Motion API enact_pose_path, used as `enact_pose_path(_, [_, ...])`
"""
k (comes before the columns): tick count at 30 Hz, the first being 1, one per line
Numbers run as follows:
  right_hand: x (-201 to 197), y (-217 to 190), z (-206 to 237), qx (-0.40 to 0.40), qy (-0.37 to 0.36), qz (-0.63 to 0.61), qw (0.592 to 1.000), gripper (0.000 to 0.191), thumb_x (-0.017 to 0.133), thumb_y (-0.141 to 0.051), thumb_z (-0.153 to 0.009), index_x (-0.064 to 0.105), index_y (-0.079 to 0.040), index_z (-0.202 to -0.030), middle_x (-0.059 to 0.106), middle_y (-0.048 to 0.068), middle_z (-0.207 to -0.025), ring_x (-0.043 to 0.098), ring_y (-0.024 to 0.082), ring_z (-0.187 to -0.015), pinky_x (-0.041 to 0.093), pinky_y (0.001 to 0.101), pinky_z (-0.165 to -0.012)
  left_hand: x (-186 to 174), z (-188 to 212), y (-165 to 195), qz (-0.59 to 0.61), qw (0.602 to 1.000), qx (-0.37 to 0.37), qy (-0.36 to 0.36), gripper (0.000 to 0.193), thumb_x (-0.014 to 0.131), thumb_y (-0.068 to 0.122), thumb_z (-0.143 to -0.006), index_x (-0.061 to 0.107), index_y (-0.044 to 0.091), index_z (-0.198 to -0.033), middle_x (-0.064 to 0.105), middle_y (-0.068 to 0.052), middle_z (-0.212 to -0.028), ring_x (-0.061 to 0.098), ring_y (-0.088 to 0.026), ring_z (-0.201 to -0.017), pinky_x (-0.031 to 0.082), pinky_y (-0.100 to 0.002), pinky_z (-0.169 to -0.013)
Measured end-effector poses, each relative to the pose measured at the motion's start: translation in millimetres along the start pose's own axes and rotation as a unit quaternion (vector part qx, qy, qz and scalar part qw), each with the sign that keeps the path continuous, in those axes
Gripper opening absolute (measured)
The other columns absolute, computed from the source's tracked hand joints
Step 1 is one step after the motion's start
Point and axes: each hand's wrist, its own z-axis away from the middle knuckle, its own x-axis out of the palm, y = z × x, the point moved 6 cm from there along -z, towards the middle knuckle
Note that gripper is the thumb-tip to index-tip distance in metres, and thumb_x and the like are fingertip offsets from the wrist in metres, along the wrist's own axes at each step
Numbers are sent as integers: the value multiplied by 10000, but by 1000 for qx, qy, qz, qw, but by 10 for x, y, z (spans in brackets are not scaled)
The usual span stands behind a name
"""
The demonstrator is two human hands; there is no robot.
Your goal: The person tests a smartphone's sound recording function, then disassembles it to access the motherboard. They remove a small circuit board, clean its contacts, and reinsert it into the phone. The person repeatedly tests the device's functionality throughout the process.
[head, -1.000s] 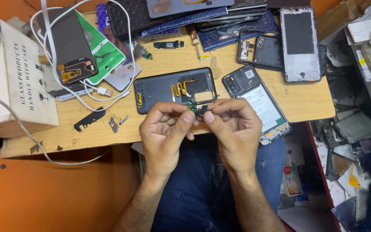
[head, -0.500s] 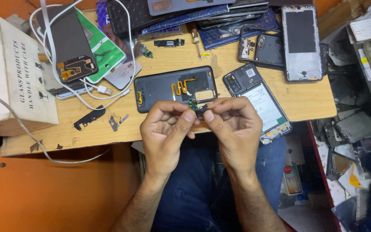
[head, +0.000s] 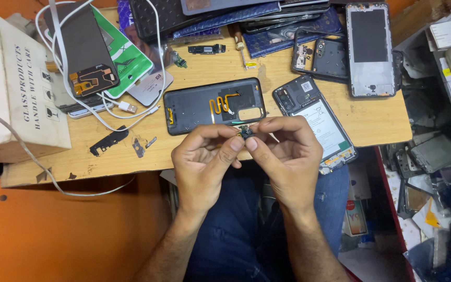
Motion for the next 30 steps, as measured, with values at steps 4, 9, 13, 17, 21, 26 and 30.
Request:
enact_pose_path(4, [12,-46,-1,-23,-26,34,999,274,703,128,-956,631,30,-1202,638,125,-1228,663,192,-1178,585,352,-1070,1,11,1,3,1000,-11,-13,171,719,33,-996,665,-31,-1145,728,-99,-1071,707,-119,-916,608,-254,-734])
enact_pose_path(9, [46,-56,4,-39,-47,54,997,250,700,126,-967,651,48,-1200,644,130,-1239,662,186,-1177,578,341,-1082,1,12,27,9,999,-8,-30,161,712,39,-1016,664,-38,-1149,700,-89,-1074,698,-119,-924,604,-258,-759])
enact_pose_path(13, [43,-52,11,-26,-41,61,997,242,704,119,-967,648,48,-1191,672,137,-1204,690,190,-1139,596,334,-1037,6,5,61,6,999,-9,-38,149,688,48,-1032,665,-42,-1149,652,-71,-1093,679,-117,-951,578,-240,-779])
enact_pose_path(17, [33,-58,16,-18,-33,59,998,281,707,118,-958,611,36,-1209,688,140,-1176,706,189,-1118,614,328,-1009,19,-8,108,4,999,-16,-42,155,673,44,-1020,658,-26,-1157,653,-66,-1098,666,-103,-960,580,-234,-817])
enact_pose_path(21, [35,-78,33,-27,-34,115,992,302,704,133,-947,602,48,-1219,666,140,-1180,700,187,-1127,619,320,-995,26,3,193,-58,998,28,-26,181,709,-6,-993,643,-29,-1160,632,-57,-1102,650,-93,-995,588,-236,-858])
enact_pose_path(26, [51,-87,41,-26,-55,91,994,319,689,133,-966,584,54,-1257,687,147,-1183,702,176,-1104,611,300,-980,10,10,188,-75,996,34,-16,110,692,-28,-1011,670,-55,-1116,636,-69,-1108,660,-102,-986,586,-236,-854])
enact_pose_path(30, [35,-54,15,-11,-52,74,996,313,686,123,-961,580,55,-1247,678,141,-1186,702,169,-1100,611,301,-985,19,-15,143,-9,999,22,-23,115,679,-3,-1038,662,-58,-1137,644,-76,-1116,647,-102,-1014,571,-240,-908])
